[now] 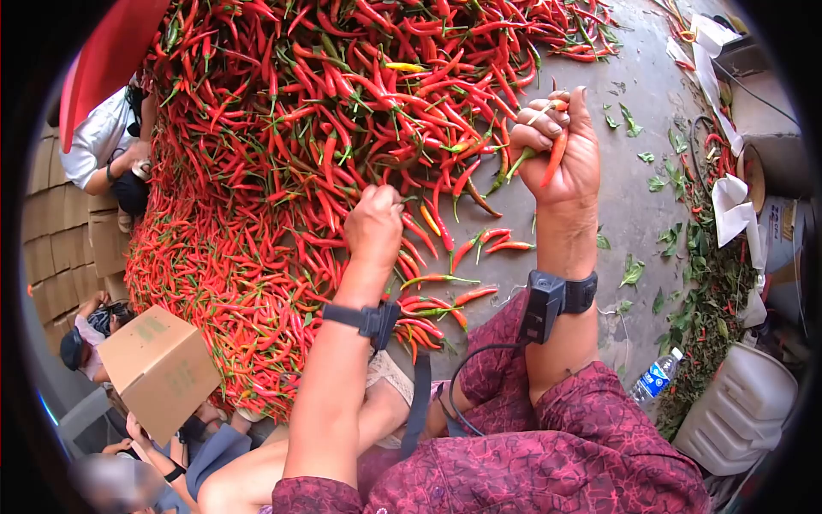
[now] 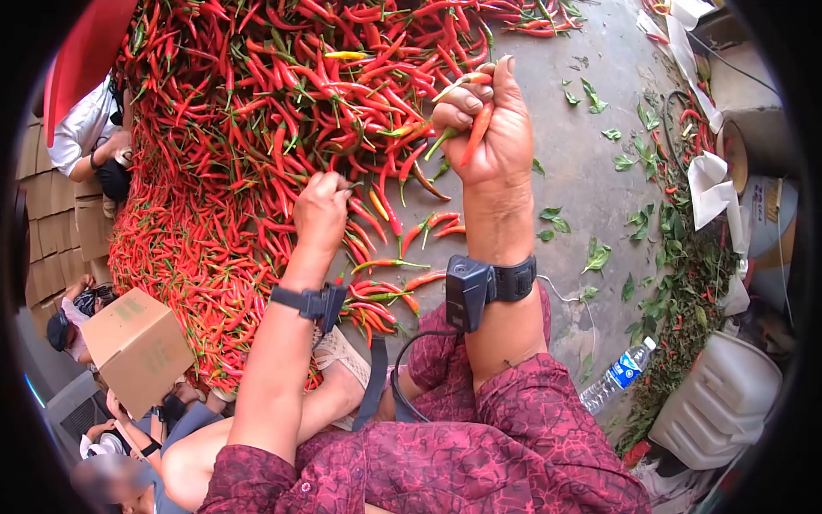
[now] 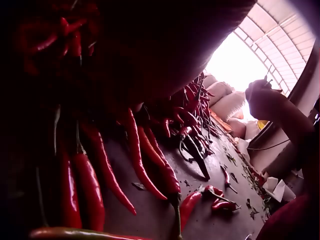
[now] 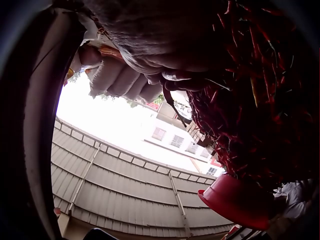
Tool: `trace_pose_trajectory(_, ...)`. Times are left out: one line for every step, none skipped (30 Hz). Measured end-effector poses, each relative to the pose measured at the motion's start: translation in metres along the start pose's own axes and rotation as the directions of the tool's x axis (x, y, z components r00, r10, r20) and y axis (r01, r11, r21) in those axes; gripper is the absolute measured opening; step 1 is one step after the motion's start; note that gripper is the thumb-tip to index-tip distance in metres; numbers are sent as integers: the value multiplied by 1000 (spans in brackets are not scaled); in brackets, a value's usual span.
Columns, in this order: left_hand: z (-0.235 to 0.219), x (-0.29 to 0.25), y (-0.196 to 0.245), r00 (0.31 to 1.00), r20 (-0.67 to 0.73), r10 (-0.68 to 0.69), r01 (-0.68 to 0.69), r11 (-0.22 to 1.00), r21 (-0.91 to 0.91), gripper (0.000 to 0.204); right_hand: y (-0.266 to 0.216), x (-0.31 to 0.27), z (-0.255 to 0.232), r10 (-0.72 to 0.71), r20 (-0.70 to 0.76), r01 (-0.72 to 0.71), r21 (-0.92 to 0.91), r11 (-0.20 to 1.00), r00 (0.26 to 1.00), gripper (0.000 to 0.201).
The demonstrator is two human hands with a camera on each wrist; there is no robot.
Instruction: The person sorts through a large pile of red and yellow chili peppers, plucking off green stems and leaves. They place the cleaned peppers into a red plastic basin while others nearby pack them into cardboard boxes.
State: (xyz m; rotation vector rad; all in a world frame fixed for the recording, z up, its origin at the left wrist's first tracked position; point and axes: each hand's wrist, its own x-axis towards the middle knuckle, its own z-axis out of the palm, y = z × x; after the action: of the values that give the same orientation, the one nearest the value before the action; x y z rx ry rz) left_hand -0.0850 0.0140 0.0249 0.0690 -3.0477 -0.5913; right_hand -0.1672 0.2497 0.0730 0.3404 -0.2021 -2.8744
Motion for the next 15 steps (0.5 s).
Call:
trace_pose_trajectory(-4, -5, -2, 999, -33, -19, 17, 998, -58, 7, 0, 1, 0, 0, -1, 0, 3, 1000, 1000, 27)
trace_pose_trajectory(-6, -12, -2, 999, 37, -32, 35, 996, -84, 7, 1, 1, 0, 1, -4, -1, 6, 1000, 1000, 27)
trace_pose_trajectory(-7, -20, -4, 993, 108, -48, 60, 992, -109, 8, 3, 1, -1, 4, -10, -4, 8, 1000, 1000, 27)
trace_pose_trajectory(-8, -29, -6, 982, 178, -66, 90, 987, -130, 8, 4, 0, -1, 10, -9, -10, 11, 1000, 1000, 27)
trace_pose_trajectory(-8, -37, -7, 963, 269, -17, 71, 979, -192, 8, 5, 1, -2, 16, -7, -16, 15, 1000, 1000, 27)
trace_pose_trajectory(-11, -41, -1, 939, 343, -19, 117, 956, -268, 9, 6, 2, -2, 20, -3, -20, 18, 1000, 1000, 27)
trace_pose_trajectory(-13, -45, 6, 910, 416, -10, 166, 926, -340, 9, 7, 2, -2, 28, 2, -28, 27, 999, 1000, 27)
trace_pose_trajectory(-17, -47, 12, 842, 534, -72, 285, 900, -329, 8, 6, 2, -2, 33, 7, -33, 35, 999, 999, 27)
trace_pose_trajectory(-17, -49, 12, 788, 587, -187, 462, 809, -363, 7, 5, 1, -1, 37, 11, -37, 41, 998, 999, 27)
trace_pose_trajectory(-16, -51, 12, 709, 646, -284, 622, 684, -381, 7, 4, 0, -1, 40, 15, -41, 41, 998, 999, 27)
trace_pose_trajectory(-16, -54, 12, 609, 705, -362, 756, 532, -380, 7, 3, -1, 0, 43, 19, -44, 42, 998, 999, 27)
trace_pose_trajectory(-19, -54, 10, 607, 686, -401, 783, 452, -428, 5, 3, -2, 0, 44, 25, -45, 44, 998, 999, 27)
trace_pose_trajectory(-13, -59, 1, 701, 576, -421, 713, 437, -549, 5, 2, -3, 1, 33, 22, -34, 36, 999, 999, 27)
trace_pose_trajectory(-9, -64, -9, 737, 526, -425, 672, 372, -641, 5, 3, -4, 2, 24, 18, -25, 29, 999, 1000, 27)
trace_pose_trajectory(-15, -64, -8, 767, 470, -436, 618, 304, -725, 5, 4, -4, 2, 19, 14, -19, 21, 1000, 1000, 26)
